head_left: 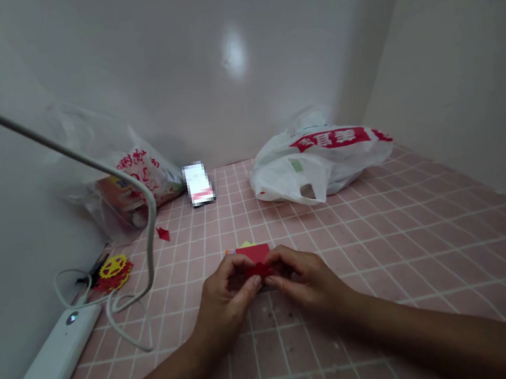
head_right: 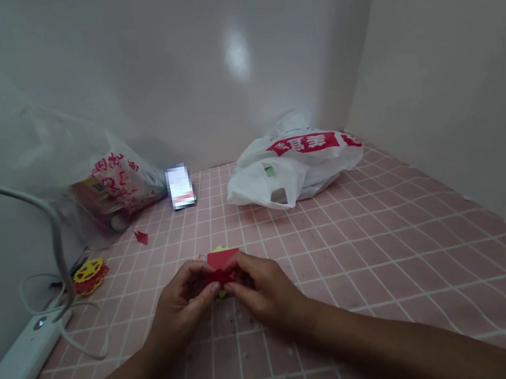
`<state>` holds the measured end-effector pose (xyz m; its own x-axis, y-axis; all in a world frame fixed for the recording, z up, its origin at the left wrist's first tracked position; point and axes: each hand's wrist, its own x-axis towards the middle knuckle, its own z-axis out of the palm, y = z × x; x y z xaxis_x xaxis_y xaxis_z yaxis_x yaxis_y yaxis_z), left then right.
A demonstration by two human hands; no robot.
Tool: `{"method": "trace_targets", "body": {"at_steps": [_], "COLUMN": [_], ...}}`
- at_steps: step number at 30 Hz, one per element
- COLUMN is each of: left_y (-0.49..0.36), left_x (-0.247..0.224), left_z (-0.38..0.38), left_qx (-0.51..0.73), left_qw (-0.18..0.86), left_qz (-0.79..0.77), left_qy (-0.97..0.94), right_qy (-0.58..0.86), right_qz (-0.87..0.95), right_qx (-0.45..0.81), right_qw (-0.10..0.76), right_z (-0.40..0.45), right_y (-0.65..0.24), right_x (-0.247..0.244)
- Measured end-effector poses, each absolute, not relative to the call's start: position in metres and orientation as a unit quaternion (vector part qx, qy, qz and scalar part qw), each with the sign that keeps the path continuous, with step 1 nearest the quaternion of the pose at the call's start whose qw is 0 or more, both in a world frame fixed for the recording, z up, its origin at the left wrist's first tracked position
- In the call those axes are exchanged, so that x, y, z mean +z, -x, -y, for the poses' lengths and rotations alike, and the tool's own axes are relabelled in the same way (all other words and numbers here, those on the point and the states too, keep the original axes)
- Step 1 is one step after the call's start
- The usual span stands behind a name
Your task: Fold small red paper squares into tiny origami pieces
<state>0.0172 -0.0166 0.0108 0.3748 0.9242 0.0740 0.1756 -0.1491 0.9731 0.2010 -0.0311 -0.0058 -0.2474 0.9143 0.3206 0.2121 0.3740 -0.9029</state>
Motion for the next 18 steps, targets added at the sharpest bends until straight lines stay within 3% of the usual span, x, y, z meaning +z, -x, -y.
{"method": "trace_targets", "body": {"at_steps": [12,18], "left_y": [-0.0167,-0.0185], "left_x": [0.0149,0.0146], "left_z": [0.0167,0.0172], "left_qx": [0.360,0.372], "left_qw": [0.431,0.456], "left_qz": [-0.440,-0.429], "left_qy": [-0.701,-0.685], "right_qy": [0.396,0.402], "right_qz": [0.653,0.645], "right_qx": [0.421,0.444], "right_qw": [0.490,0.474], "right_z": [0.0324,0.0307], "right_y": [-0.2041,-0.2023], "right_x": [-0.0011,-0.0030]}}
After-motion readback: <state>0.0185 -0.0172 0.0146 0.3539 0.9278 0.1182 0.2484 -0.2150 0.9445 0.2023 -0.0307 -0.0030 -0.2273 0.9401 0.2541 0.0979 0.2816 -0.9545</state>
